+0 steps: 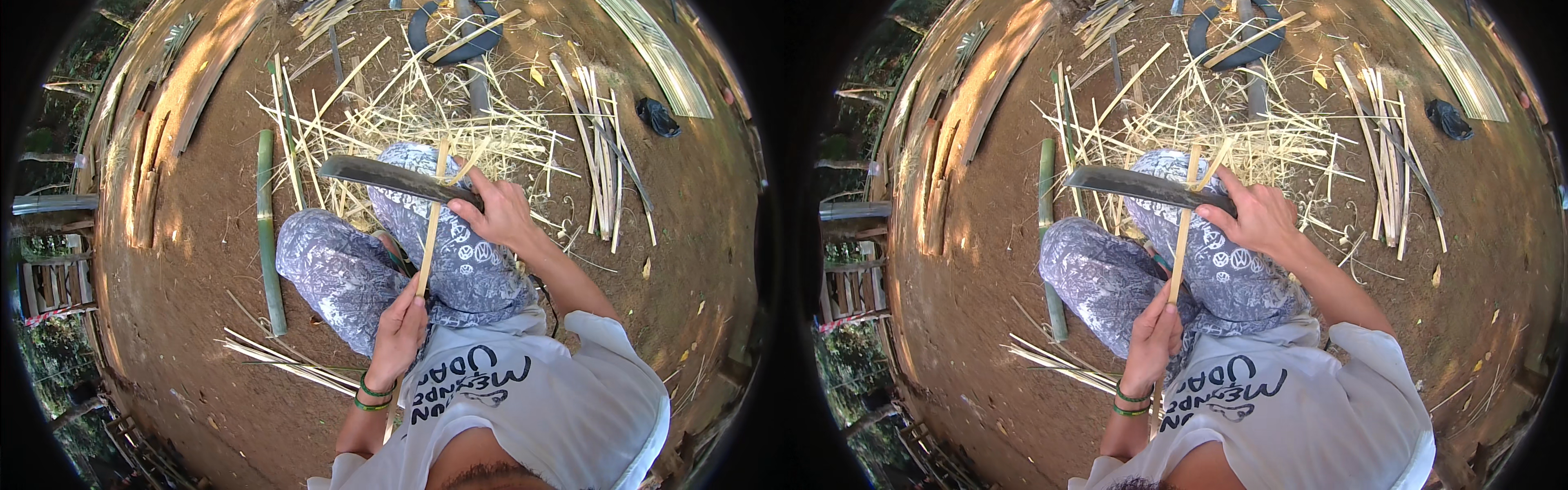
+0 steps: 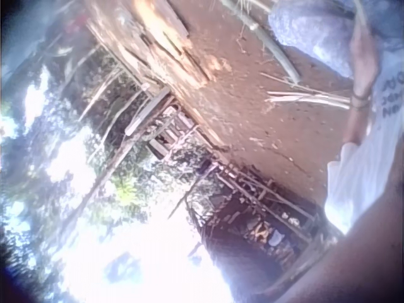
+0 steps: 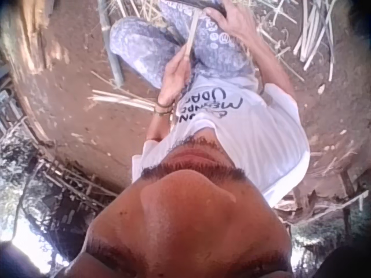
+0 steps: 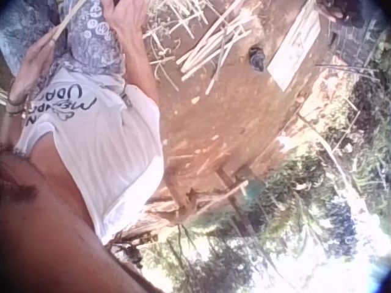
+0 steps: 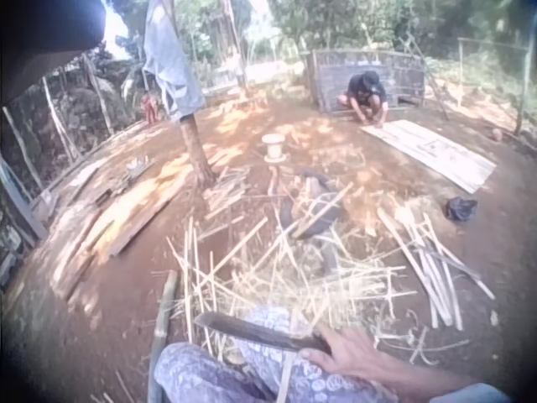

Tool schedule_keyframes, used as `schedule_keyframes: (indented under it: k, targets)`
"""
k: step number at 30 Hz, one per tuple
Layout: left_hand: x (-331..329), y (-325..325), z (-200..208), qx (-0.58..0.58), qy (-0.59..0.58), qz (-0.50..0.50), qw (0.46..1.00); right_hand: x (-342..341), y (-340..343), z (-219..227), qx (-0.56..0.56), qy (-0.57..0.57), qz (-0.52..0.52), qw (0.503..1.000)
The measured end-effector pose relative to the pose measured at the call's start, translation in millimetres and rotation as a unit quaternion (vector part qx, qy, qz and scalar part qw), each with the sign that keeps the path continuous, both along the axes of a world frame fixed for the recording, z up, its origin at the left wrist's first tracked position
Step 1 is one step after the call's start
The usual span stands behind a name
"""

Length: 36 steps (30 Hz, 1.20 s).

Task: The person sits on the ground and uses a machete to split long bamboo stalks into thin strips. They repeatedly shave and split the bamboo, accumulating a pile of finished strips and debris on the ground.

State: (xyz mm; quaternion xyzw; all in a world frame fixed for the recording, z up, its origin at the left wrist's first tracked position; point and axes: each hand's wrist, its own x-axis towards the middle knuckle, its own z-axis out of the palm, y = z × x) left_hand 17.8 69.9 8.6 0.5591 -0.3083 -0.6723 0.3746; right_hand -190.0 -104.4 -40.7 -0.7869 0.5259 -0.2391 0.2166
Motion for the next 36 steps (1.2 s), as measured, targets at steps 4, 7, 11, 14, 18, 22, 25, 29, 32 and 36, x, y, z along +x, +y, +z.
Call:
schedule_keyframes:
  k: [4, 7, 11, 14, 18, 22, 25, 29, 32, 36]
  targets:
    - [5, 5, 4, -0.017, -0.010, -0.003, 1.000, -6, -5, -1, -0.023, 0.026, 0.025, 0.999]
    - [6, 10, 8, -0.025, -0.027, 0.000, 0.999, -11, -10, -1, -0.028, 0.036, 0.024, 0.999]
    - [12, 32, 5, -0.021, -0.019, -0.003, 1.000, -47, -52, -10, 0.041, 0.025, -0.084, 0.995]
    - [24, 42, 5, 0.005, -0.017, 0.023, 1.000, -109, -96, -11, 0.061, -0.045, -0.262, 0.962]
    - [10, 3, 5, -0.009, -0.012, 0.040, 0.999, -105, -63, 27, -0.004, -0.031, -0.148, 0.989]
    - [-6, -44, 3, -0.030, 0.012, 0.046, 0.998, -43, -11, 31, -0.034, -0.036, 0.076, 0.996]
    - [-10, -56, 8, -0.019, 0.027, 0.055, 0.998, -5, 5, 36, -0.012, 0.047, 0.111, 0.993]
    - [-11, -56, 7, -0.017, 0.034, 0.058, 0.998, 12, 5, 32, -0.029, 0.074, 0.119, 0.990]
    - [-12, -58, 5, -0.023, 0.033, 0.053, 0.998, 13, 8, 29, -0.049, 0.082, 0.134, 0.986]
    - [-11, -60, 0, -0.029, 0.020, 0.046, 0.998, 17, 11, 28, -0.066, 0.083, 0.139, 0.985]
